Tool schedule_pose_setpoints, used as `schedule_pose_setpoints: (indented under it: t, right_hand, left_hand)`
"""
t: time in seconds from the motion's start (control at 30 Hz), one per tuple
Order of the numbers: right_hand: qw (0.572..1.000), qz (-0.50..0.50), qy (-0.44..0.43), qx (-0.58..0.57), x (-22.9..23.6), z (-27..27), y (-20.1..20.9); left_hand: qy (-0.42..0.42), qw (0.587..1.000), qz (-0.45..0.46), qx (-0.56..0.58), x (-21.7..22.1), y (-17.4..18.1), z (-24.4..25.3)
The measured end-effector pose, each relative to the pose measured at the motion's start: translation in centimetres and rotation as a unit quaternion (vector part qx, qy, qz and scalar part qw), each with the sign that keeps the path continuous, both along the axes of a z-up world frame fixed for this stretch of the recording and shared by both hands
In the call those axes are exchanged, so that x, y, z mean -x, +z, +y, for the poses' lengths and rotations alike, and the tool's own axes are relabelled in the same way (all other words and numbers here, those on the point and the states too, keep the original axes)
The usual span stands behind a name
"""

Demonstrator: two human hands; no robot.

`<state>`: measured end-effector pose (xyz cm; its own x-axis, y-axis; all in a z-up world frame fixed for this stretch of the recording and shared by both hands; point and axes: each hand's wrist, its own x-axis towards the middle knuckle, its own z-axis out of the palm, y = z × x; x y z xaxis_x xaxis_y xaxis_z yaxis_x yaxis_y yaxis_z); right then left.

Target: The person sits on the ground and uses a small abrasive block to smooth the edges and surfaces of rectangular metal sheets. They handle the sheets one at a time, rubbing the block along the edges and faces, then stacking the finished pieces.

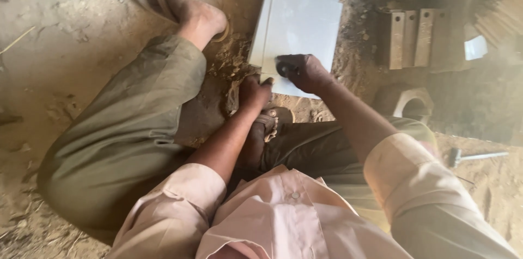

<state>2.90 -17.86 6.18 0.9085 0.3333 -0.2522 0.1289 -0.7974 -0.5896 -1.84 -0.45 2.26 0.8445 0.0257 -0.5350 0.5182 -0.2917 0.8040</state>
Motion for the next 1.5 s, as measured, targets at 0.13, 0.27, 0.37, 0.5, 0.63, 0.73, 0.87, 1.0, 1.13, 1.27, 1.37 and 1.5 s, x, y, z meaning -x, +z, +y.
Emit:
schedule_pose_setpoints:
  t: [0.13, 0.27, 0.37, 0.5, 0.63, 0.73, 0.87, 1.0, 1.13, 1.27, 1.37, 1.5]
  right_hand:
    - [0.985, -0.021, -0.141, -0.099, 2.4, 0.8, -1.0]
    - [0.970, -0.002, -0.224, -0.099, 4.5, 2.0, -1.5]
    - [0.972, -0.012, -0.209, -0.107, 6.9, 2.6, -1.6]
    - [0.969, -0.054, -0.211, -0.118, 7.1, 3.0, -1.6]
    - [0.947, 0.032, -0.271, -0.168, 5.7, 2.7, -0.8]
    - [0.940, -0.011, -0.282, -0.194, 6.3, 3.8, -0.6]
    - [0.971, -0.011, -0.232, -0.052, 7.7, 3.6, -0.4]
    - [0.964, -0.014, -0.251, -0.088, 6.3, 3.3, -0.6]
    - [0.959, -0.043, -0.253, -0.123, 5.9, 4.0, 0.2]
    - [0.952, -0.024, -0.277, -0.128, 5.6, 4.4, 0.4]
    - [0.953, -0.047, -0.270, -0.125, 5.7, 4.4, 0.3]
    - [0.957, -0.013, -0.267, -0.110, 5.2, 4.3, -0.1]
  left_hand:
    - [0.004, 0.999, 0.038, 0.017, 0.0, 0.9, 0.4]
    - [0.009, 1.000, -0.019, 0.000, 0.2, -0.4, 0.2]
    - [0.003, 1.000, -0.003, -0.017, 0.0, -1.4, 0.2]
    - [-0.009, 0.998, -0.039, -0.047, 0.0, -1.7, 0.2]
    - [-0.010, 0.999, -0.009, -0.036, 0.2, -1.0, 0.5]
    - [-0.014, 1.000, 0.008, -0.022, 0.0, -0.5, -0.1]
    - [0.001, 0.999, -0.018, -0.037, 0.0, -0.2, 0.1]
    - [0.029, 0.998, 0.058, 0.020, 0.0, -0.1, -0.1]
    - [0.017, 1.000, -0.003, 0.011, 0.2, -0.7, 0.3]
    - [-0.005, 0.998, 0.013, -0.067, 0.0, -1.0, 0.0]
    - [0.004, 1.000, 0.012, -0.013, 0.2, -0.5, 0.3]
    - [0.008, 1.000, 0.005, -0.020, 0.2, -1.5, 0.1]
